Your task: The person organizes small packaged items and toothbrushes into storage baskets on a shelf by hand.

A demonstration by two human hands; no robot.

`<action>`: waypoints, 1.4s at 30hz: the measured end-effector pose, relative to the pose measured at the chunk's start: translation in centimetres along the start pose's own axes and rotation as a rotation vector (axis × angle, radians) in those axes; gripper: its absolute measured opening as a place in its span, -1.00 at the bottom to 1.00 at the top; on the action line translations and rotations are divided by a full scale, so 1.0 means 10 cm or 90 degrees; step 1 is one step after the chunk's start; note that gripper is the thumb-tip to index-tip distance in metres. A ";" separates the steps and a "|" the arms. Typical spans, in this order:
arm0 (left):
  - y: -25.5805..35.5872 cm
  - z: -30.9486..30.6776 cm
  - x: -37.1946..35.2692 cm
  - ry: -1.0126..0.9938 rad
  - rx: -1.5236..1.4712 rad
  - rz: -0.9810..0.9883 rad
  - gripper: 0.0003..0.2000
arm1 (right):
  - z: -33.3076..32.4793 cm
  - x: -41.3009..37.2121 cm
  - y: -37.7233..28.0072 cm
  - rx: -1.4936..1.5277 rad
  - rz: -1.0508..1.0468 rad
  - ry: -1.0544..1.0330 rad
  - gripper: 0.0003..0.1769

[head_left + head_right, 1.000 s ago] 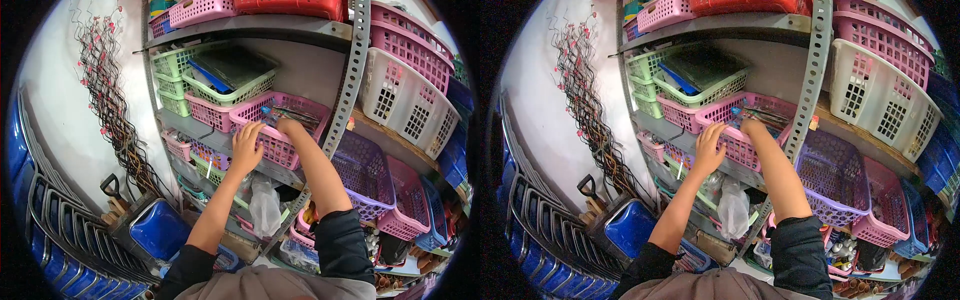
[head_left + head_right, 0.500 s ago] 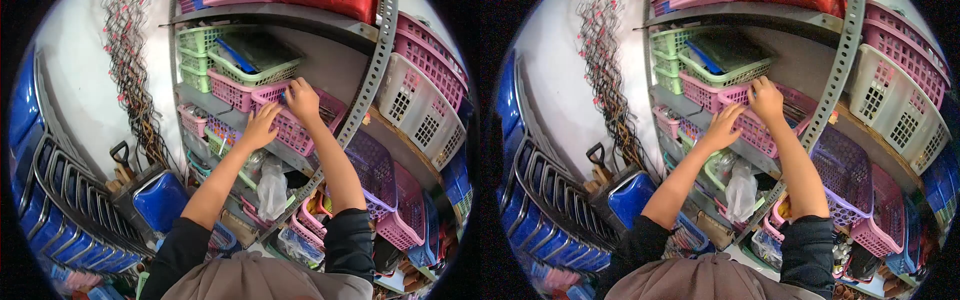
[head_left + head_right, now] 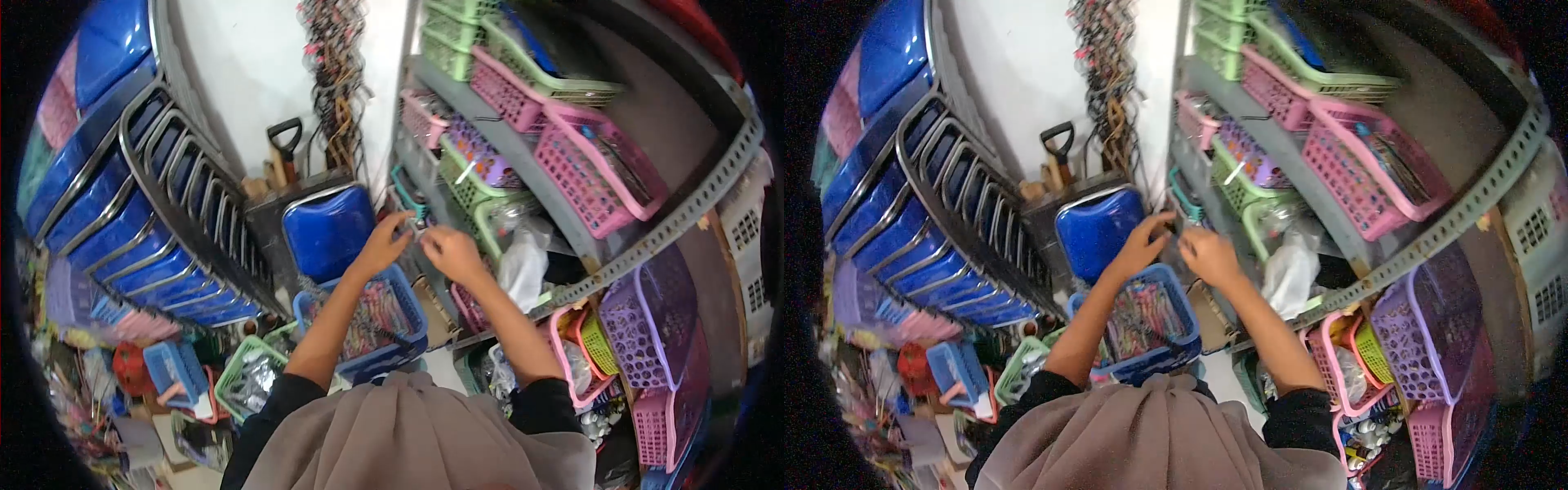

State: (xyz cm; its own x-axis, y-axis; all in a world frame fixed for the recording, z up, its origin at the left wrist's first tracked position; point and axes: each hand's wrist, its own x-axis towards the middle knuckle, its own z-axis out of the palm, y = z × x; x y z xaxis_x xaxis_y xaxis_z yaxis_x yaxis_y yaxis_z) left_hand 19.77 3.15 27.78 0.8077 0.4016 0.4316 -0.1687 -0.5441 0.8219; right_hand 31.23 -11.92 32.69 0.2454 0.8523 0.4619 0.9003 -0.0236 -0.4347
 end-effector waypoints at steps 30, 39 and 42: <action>-2.45 1.18 -3.04 0.141 -0.031 -0.607 -0.66 | 3.02 -2.20 0.80 0.221 0.431 -0.211 -0.67; -2.57 1.37 -2.69 0.130 0.279 -0.632 -0.54 | 3.18 -2.39 0.86 0.049 0.316 -0.123 -0.74; -2.59 1.34 -2.61 0.116 0.240 -0.632 -0.43 | 3.17 -2.36 0.84 0.026 0.335 -0.136 -0.73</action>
State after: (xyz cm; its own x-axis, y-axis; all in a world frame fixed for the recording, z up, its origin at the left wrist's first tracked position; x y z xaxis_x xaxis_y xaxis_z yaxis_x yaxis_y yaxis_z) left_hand 10.60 -3.17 -9.75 0.3861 0.8756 -0.2901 0.7254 -0.0940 0.6818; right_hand 21.61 -15.64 -6.41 0.5745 0.8184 0.0103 0.6614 -0.4568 -0.5949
